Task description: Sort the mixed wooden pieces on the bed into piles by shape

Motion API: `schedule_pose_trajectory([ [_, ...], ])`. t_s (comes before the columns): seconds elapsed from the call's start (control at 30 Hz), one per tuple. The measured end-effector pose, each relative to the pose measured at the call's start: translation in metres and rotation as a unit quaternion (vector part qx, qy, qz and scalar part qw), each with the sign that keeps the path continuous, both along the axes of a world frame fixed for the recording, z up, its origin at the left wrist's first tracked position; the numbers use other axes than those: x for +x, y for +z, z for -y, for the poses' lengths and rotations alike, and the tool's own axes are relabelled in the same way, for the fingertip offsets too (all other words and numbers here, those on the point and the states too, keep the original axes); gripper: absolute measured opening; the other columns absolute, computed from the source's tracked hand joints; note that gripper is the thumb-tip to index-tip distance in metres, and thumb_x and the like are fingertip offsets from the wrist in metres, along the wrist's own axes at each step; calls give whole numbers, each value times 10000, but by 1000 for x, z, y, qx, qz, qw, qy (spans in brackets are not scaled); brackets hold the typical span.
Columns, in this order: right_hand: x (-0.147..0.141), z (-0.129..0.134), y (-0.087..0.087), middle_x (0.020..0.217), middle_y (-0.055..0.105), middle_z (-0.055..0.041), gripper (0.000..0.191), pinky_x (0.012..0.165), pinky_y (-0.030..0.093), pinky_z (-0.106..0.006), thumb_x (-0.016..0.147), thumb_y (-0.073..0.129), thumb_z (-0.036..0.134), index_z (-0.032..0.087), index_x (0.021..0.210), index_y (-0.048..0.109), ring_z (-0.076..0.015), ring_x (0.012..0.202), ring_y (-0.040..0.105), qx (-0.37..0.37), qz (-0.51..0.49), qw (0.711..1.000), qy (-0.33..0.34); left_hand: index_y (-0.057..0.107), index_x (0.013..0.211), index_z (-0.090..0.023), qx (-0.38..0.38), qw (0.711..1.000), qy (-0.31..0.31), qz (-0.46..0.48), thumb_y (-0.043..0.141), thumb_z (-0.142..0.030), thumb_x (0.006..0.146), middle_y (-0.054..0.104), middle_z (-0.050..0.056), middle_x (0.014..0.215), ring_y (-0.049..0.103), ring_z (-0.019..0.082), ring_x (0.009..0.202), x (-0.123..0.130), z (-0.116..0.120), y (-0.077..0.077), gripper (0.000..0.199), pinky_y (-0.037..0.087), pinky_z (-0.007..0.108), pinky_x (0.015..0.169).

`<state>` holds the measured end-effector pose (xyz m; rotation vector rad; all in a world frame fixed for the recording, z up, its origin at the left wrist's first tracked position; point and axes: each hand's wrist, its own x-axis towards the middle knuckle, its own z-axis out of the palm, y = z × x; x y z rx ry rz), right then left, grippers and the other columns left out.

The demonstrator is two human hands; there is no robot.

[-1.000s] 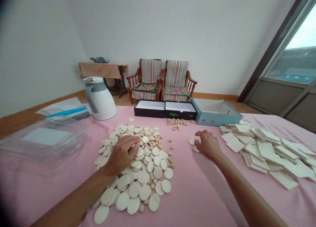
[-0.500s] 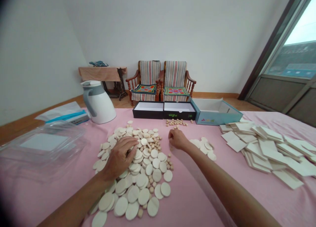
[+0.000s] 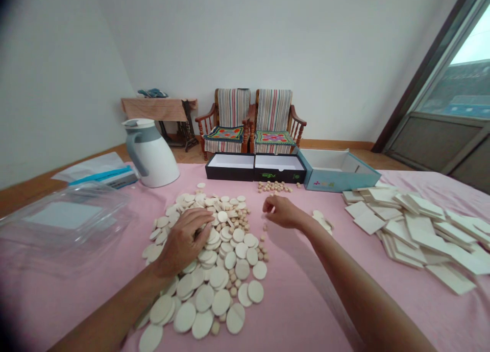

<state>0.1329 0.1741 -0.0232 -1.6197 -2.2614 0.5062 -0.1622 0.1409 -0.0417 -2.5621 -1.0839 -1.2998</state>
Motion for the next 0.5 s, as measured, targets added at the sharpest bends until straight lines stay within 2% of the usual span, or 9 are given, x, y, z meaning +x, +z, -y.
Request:
schedule_pose_trajectory([
  [0.1, -13, 17, -2, 870, 664, -49, 166, 626, 402, -223, 698, 577, 98, 163, 833, 648, -129, 697, 575, -40, 16, 998, 44, 669, 939, -173, 5, 1000, 2, -2, 527, -149, 870, 691, 87, 980, 605, 227, 996, 0, 0, 0, 160, 507, 454, 904],
  [0.23, -18, 18, -7, 774, 656, -30, 204, 600, 388, -206, 662, 528, 17, 167, 749, 637, -125, 674, 562, -66, 18, 997, 22, 659, 942, -166, 8, 1000, -2, -8, 531, -141, 871, 687, 87, 986, 598, 223, 999, -1, -1, -1, 149, 503, 452, 911],
  [0.33, -7, 6, -9, 761, 650, -37, 181, 616, 383, -215, 666, 526, 22, 163, 717, 626, -136, 690, 566, -27, 36, 998, -41, 655, 944, -165, 8, 1000, -2, -10, 527, -135, 873, 686, 87, 988, 595, 222, 999, -2, -2, -2, 150, 501, 452, 911],
  [0.43, 11, -7, -14, 767, 637, -65, 173, 655, 389, -240, 682, 506, 24, 146, 732, 619, -162, 734, 572, 55, 61, 986, -145, 655, 941, -166, 6, 1000, -1, -8, 527, -136, 874, 686, 84, 985, 593, 221, 999, -1, -2, -2, 148, 501, 452, 912],
  [0.5, 21, -13, -19, 825, 635, -86, 199, 693, 407, -251, 703, 479, 19, 131, 797, 615, -164, 760, 580, 111, 40, 974, -192, 657, 939, -166, 4, 1000, -1, -8, 530, -138, 873, 686, 84, 984, 594, 222, 1001, -1, -2, -2, 147, 500, 451, 914],
])
